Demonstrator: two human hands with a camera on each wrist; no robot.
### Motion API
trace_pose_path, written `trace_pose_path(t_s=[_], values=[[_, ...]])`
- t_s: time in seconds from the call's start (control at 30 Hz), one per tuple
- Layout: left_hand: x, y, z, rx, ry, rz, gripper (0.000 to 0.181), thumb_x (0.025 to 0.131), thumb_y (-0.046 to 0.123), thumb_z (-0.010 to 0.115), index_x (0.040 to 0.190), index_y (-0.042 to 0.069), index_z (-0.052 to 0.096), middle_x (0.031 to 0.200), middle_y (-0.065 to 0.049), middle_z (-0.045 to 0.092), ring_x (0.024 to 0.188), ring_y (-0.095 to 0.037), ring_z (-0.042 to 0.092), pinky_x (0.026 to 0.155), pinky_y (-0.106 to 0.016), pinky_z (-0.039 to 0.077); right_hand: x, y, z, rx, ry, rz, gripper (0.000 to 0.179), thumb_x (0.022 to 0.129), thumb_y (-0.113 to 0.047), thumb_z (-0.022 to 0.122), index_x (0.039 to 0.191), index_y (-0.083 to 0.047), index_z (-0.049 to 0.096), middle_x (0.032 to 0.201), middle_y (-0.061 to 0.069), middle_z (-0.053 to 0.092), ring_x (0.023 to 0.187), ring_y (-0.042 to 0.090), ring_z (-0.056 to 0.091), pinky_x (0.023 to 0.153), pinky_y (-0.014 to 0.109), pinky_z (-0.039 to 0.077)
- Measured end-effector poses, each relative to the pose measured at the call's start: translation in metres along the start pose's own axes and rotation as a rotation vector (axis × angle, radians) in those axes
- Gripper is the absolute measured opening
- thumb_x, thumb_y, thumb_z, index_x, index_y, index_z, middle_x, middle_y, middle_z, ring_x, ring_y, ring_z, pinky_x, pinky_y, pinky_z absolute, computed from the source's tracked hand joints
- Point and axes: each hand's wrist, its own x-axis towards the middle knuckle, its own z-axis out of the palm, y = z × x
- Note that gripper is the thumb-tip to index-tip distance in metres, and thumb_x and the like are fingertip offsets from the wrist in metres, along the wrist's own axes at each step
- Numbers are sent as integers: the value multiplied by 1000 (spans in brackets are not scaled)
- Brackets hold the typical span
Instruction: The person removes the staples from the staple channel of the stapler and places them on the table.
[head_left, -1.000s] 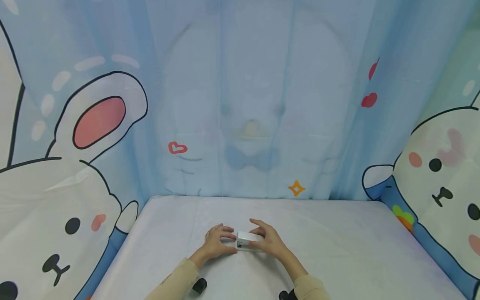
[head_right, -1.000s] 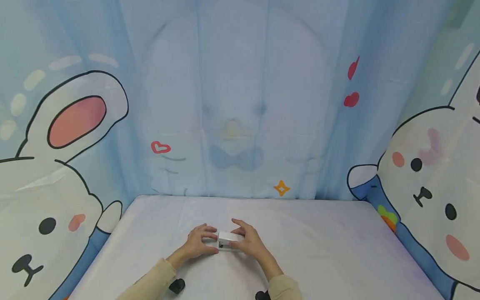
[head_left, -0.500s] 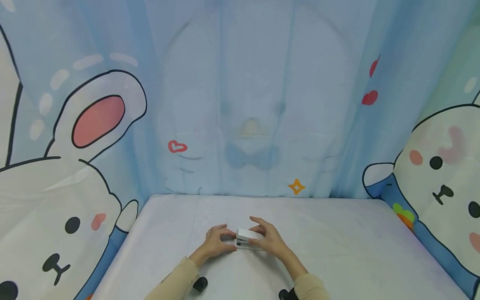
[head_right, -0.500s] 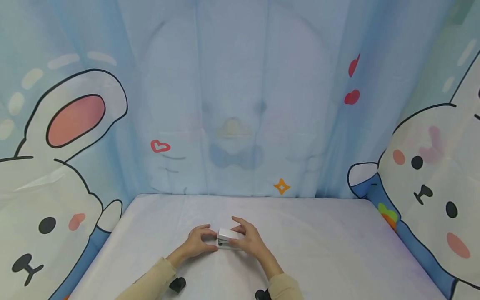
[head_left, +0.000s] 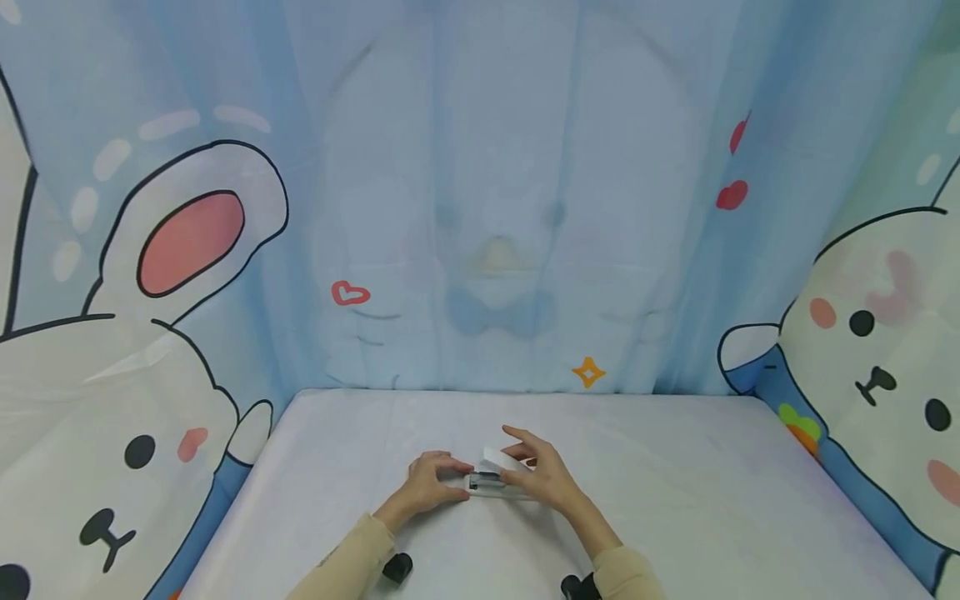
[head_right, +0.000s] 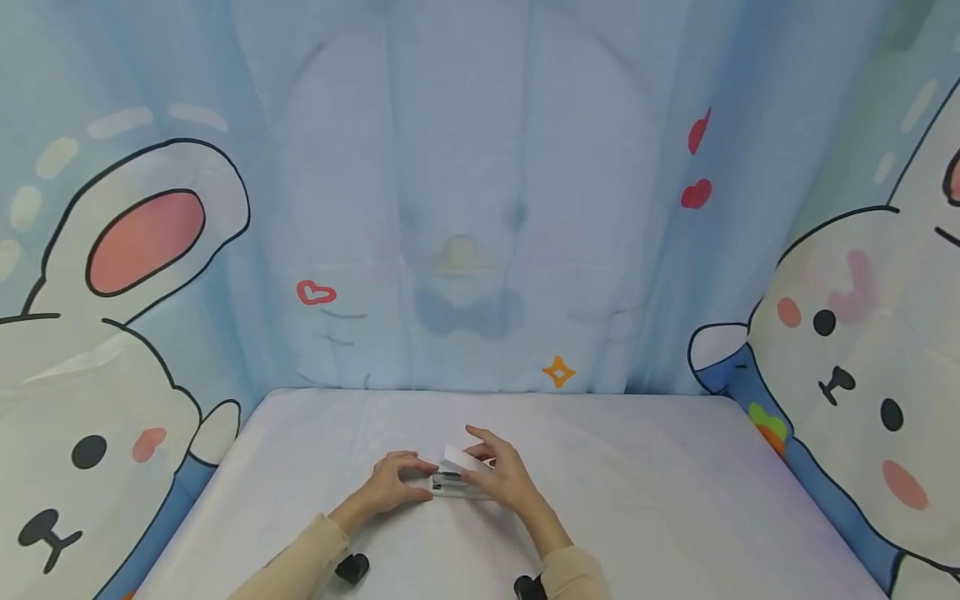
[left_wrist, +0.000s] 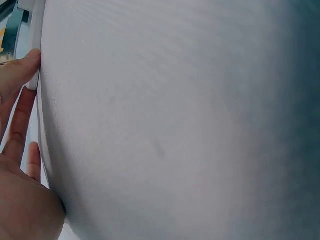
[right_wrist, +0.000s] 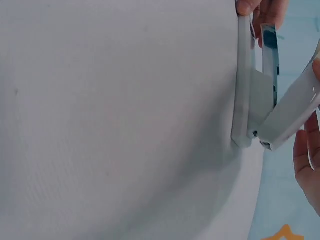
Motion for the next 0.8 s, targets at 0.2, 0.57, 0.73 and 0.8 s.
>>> trace_pose_path(t_s=[0.2,0.57,0.73,0.8], values=[[1,-1,1,-25,-12,-22,38,72,18,88,108,13,77,106,0,74,123,-38,51,102,-67,25,-6,-7,-15,15,15,-2,70,80,4,77,143,1,46,109,17,70,102,34,65,84,49,54],[-1,4,-3,-53,-7,-19,38,72,15,87,107,9,77,106,-4,74,122,-40,51,102,-67,23,-15,-7,-39,34,31,6,74,81,9,74,146,2,39,108,19,69,103,37,65,81,38,57],[0,5,-3,-64,-13,-20,37,71,13,87,107,8,77,105,-5,74,123,-42,50,102,-68,22,-18,1,-45,71,53,47,75,80,10,74,146,-3,41,107,18,67,102,34,65,82,37,57],[0,5,-2,-57,-14,-20,37,71,14,87,106,9,77,104,-5,74,123,-41,51,102,-68,22,-21,-1,-48,71,65,71,75,80,12,73,146,-1,40,106,18,66,101,34,65,82,38,57]])
